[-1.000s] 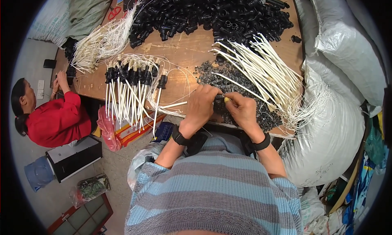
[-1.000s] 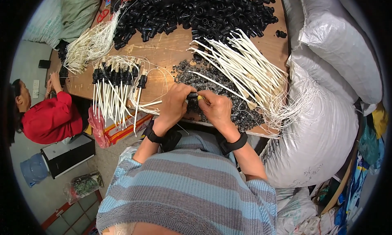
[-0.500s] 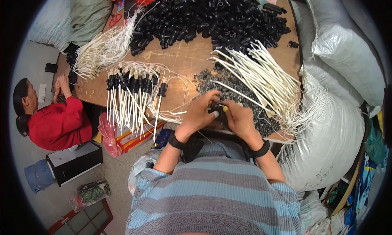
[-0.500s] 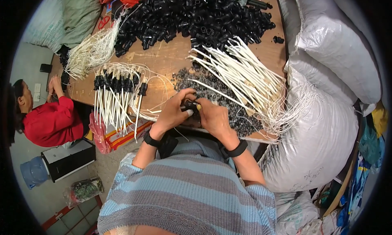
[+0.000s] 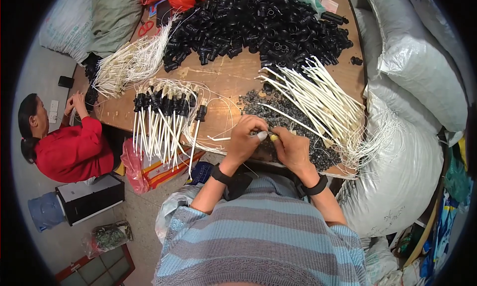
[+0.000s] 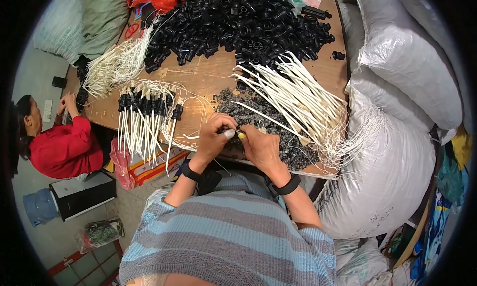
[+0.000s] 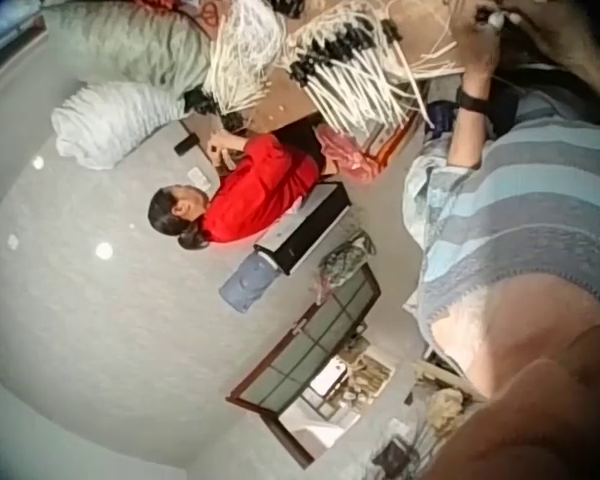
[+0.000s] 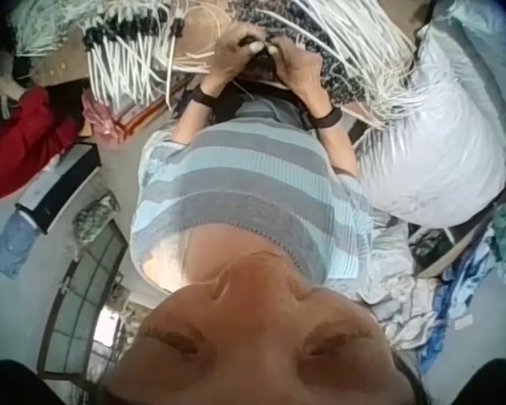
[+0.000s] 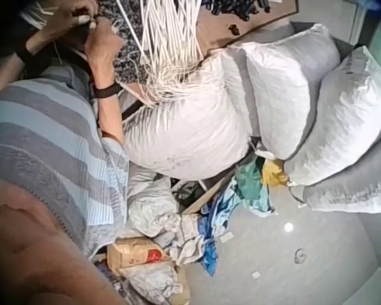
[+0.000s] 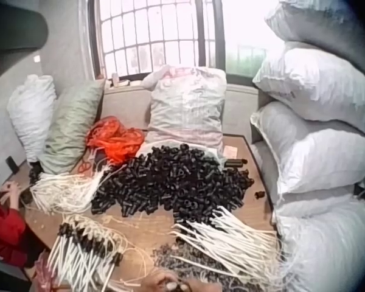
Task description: The person assembles components by hand, picking up a black plastic part and a white wire, threading the wire through the part, and sliding a small grey bead onto the wire. They repeat this process, occasionally moving items aside on the table to reach more parts.
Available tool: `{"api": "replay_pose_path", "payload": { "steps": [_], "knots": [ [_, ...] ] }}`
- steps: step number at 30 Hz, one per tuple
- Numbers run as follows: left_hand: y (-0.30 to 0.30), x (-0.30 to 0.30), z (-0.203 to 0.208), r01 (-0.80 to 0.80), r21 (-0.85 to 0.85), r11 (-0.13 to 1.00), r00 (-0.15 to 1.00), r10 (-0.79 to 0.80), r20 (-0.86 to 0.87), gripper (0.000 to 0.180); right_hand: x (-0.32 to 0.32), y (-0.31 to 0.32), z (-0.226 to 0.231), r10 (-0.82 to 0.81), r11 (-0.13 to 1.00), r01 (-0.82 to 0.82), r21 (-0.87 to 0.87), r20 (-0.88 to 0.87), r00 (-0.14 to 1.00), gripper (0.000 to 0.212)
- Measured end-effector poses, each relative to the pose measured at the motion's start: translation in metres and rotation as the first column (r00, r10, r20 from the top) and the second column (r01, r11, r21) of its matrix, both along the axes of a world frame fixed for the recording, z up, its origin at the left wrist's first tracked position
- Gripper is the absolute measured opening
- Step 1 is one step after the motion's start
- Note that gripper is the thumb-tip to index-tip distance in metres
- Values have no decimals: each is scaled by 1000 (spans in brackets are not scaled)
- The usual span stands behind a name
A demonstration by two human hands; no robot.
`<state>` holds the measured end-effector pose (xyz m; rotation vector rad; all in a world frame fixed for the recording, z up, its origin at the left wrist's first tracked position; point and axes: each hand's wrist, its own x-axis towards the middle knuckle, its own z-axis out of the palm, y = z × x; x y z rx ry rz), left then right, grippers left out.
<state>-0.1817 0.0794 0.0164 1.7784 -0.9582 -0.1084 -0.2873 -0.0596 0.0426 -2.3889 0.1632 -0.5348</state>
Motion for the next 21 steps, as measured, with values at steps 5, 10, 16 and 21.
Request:
{"api": "replay_pose_path", "payload": {
  "steps": [5, 10, 16, 21],
  "knots": [
    [-2, 0, 23, -23, -43, 999, 973, 12, -231, 22, -2, 0, 0, -40, 999, 43, 32, -93, 995, 18],
    [8, 4, 7, 39, -40, 998, 999, -39, -2, 26, -1, 4, -8, -16, 997, 13, 78, 32, 999, 18],
    [6, 16, -1, -13, 34, 999, 993, 9, 121, 23, -3, 3, -16, -16, 987, 40, 154, -154, 988, 11],
    [9, 76, -13, -229, 256, 939, 970, 199, 139, 25, -1, -2, -10, -73, 942, 121, 313, -160, 984, 10]
  ]
}}
